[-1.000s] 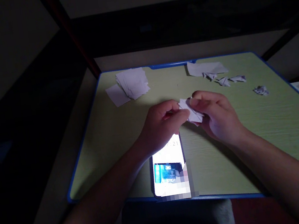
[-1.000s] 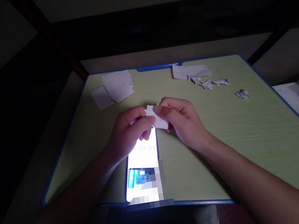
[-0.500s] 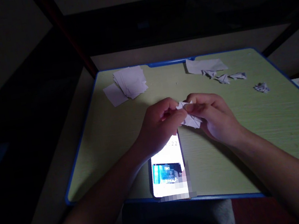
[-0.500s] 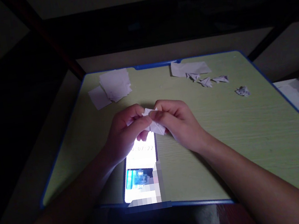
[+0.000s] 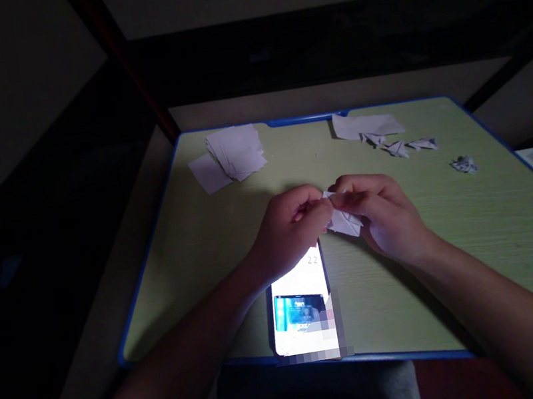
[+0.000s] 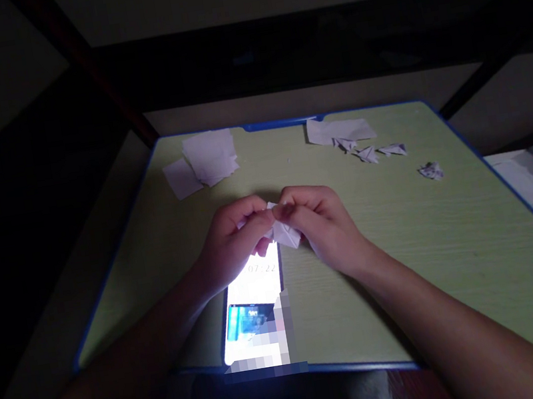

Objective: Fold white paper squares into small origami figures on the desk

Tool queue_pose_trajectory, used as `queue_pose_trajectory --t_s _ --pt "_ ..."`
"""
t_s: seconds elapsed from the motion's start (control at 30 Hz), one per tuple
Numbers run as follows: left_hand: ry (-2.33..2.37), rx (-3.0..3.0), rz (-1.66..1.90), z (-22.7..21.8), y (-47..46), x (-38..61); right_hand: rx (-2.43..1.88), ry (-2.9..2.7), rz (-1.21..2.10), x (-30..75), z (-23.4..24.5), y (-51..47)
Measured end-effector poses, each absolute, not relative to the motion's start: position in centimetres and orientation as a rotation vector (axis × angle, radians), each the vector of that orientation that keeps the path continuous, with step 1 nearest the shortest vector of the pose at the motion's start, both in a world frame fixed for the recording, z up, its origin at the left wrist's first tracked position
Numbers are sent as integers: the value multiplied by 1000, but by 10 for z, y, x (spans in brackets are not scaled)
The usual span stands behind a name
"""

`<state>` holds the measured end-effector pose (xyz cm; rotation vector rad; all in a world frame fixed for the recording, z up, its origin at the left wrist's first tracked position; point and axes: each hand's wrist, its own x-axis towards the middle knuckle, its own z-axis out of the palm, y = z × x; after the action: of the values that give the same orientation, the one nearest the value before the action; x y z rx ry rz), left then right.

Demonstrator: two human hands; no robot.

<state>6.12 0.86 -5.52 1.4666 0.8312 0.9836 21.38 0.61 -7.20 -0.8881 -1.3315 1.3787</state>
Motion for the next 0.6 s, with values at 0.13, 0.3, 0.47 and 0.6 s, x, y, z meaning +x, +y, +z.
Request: queue_pose_trajectory --t_s 0.13,0.3,0.47,0.6 --pt "863 1541 1023 -56 8 60 -886 -1341 1383 215 -73 6" --pt "872 1545 1057 -53 6 59 -875 -1349 1394 215 -73 5" --pt "867 1476 1159 -52 9 59 -903 -1352 1350 213 -70 6" --pt "940 1397 1219 -52 13 57 -881 -1369 1309 212 -66 7"
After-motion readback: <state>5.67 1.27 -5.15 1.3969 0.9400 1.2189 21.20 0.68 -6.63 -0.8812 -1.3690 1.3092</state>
